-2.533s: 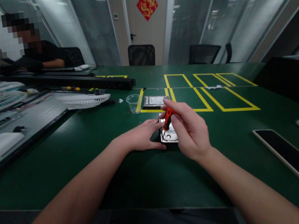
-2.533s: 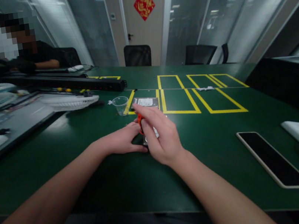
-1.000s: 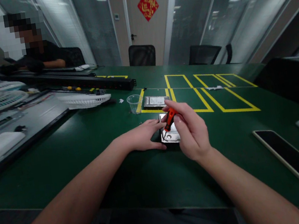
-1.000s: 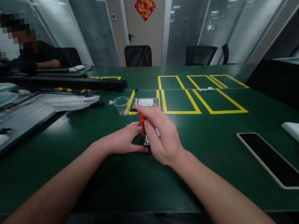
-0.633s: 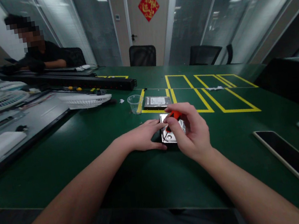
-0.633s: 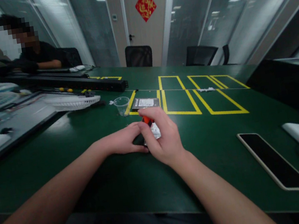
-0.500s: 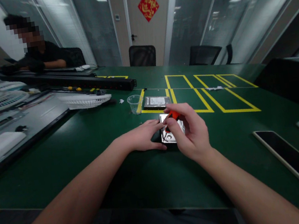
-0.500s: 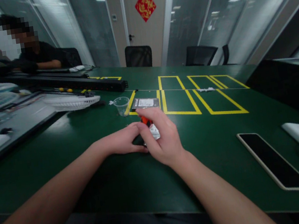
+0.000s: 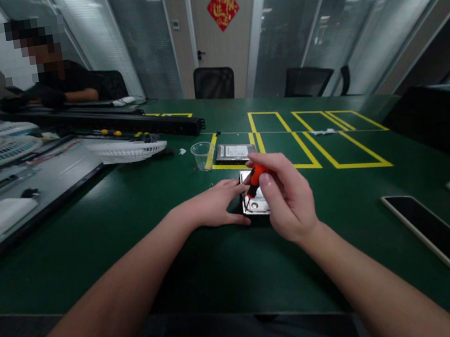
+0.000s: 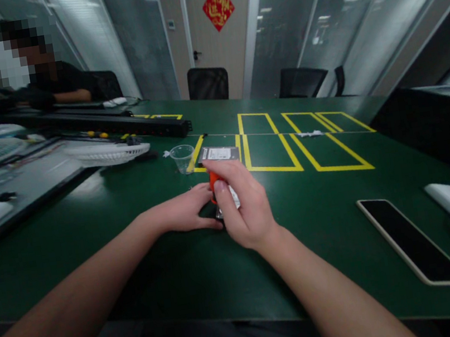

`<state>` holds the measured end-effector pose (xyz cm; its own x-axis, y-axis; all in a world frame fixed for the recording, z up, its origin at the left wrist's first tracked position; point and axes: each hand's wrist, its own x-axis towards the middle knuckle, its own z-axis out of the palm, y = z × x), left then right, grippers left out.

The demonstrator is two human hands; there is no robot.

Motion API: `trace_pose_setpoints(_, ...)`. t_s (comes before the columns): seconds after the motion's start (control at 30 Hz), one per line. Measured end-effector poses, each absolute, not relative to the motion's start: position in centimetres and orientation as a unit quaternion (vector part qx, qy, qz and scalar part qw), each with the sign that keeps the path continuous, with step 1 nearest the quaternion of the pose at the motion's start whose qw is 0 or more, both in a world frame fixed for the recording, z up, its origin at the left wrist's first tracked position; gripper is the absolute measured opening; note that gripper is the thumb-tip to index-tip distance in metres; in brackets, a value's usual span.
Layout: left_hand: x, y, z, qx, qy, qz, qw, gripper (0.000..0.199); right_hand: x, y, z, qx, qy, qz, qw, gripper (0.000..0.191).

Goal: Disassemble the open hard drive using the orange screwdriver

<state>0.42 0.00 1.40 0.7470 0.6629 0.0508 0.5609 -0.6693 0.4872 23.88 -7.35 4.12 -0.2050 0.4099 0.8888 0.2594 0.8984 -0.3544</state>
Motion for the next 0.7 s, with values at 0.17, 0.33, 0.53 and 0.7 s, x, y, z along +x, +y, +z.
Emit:
trace_pose_setpoints(0.17, 0.32, 0.11, 1.07, 0.907, 0.329, 0.123, 0.233, 0.092, 23.94, -7.22, 4.04, -0.218, -0.776, 0.053, 0.589, 0.044)
trace_pose_setpoints(0.33, 0.17, 0.15, 1.04, 0.906, 0.329, 0.121, 0.237, 0.086, 23.83, -7.19, 3.87, -0.223, -0.774, 0.047, 0.591, 0.041)
trace_pose_setpoints(0.53, 0.19, 0.29, 0.81, 0.908, 0.319, 0.129, 0.238, 0.089, 23.58, -7.60, 4.07, -0.222, -0.773, 0.057, 0.592, 0.037)
trace_pose_setpoints(0.7, 0.24, 0.32, 0.77, 0.908, 0.319, 0.129, 0.241, 0.091, 23.53, -7.64, 3.99, -0.218, -0.772, 0.065, 0.594, 0.038)
